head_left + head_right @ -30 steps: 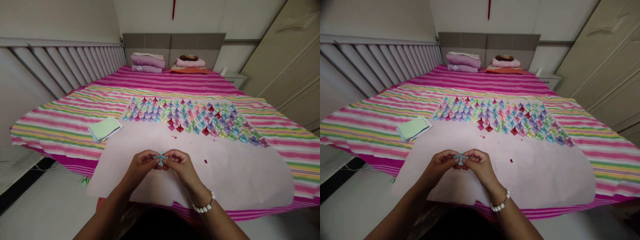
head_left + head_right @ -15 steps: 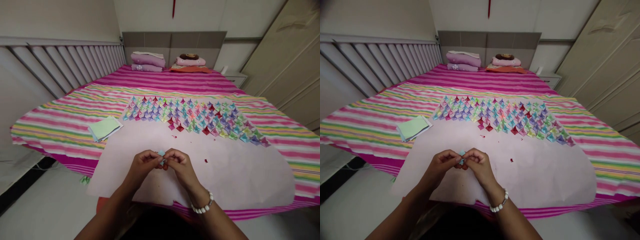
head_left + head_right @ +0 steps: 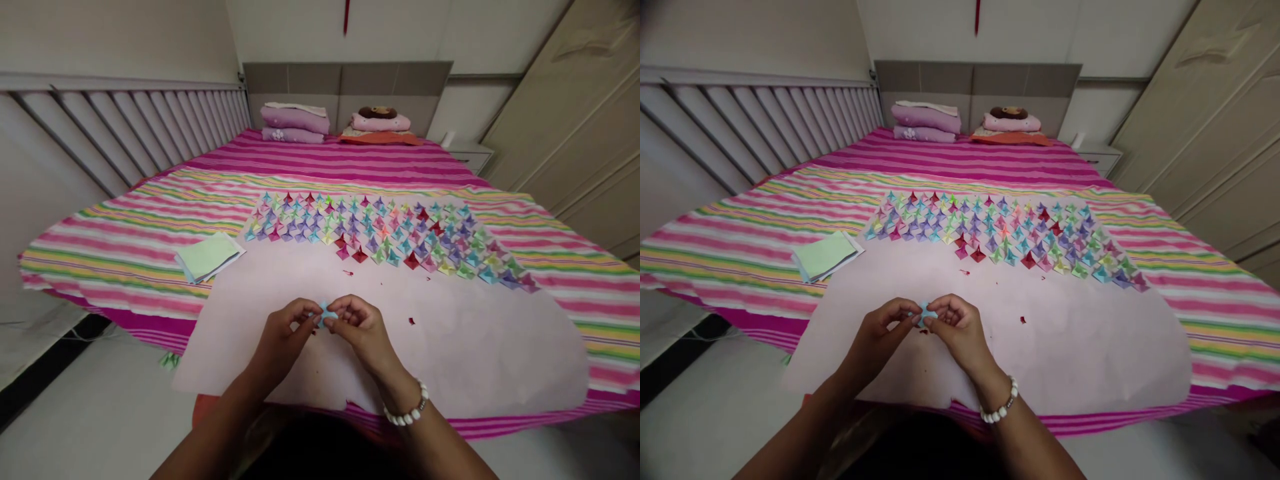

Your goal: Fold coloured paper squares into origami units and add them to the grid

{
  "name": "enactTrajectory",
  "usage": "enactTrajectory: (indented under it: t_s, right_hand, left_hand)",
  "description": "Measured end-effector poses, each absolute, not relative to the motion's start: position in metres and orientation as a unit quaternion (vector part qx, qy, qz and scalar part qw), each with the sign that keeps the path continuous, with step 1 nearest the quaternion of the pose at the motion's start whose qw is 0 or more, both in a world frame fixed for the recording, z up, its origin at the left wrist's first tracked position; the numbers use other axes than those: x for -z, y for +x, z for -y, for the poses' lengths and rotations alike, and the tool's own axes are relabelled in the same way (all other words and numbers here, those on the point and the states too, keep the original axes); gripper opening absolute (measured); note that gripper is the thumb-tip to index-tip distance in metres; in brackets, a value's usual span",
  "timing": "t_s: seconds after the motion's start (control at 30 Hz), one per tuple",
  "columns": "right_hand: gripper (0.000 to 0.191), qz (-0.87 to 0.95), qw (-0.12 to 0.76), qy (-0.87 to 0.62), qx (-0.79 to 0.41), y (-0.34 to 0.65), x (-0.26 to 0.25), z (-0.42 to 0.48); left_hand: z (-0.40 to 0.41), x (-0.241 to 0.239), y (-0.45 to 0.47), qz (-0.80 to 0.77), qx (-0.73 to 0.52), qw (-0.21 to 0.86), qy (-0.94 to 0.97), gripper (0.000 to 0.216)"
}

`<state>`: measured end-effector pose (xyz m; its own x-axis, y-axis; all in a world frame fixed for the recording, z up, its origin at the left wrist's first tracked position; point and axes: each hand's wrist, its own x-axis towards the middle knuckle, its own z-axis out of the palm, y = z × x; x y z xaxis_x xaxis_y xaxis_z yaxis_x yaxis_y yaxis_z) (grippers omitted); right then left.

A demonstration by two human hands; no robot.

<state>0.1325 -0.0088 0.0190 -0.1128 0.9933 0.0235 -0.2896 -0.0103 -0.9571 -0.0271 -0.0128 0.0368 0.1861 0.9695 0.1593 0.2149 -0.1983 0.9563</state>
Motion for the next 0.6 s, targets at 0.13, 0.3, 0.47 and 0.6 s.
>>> enactTrajectory:
  t_s: [0.13,0.3,0.47,0.6]
  right_hand:
    - [0.027,0.441,0.546,-0.391,-0.596,0.1349,-0.0205,0.0076]
    - [0.028,0.452,0.546,-0.396,-0.584,0.1373,-0.0201,0.0061]
    - [0.022,0.48,0.545,-0.405,-0.556,0.1374,-0.0214,0.0071]
    - [0.018,0.515,0.544,-0.428,-0.505,0.138,-0.0217,0.0078]
  left_hand:
    - [0.0099,-0.0352,-0.0311,-0.449,-0.445,0.409,0.658,0.013]
    - [0.0069,-0.0358,-0.0355,-0.43,-0.444,0.364,0.697,0.018]
    - [0.0079,-0.0367,-0.0342,-0.472,-0.421,0.353,0.689,0.021]
    - [0.0075,-0.0335,-0.0324,-0.478,-0.423,0.335,0.694,0.019]
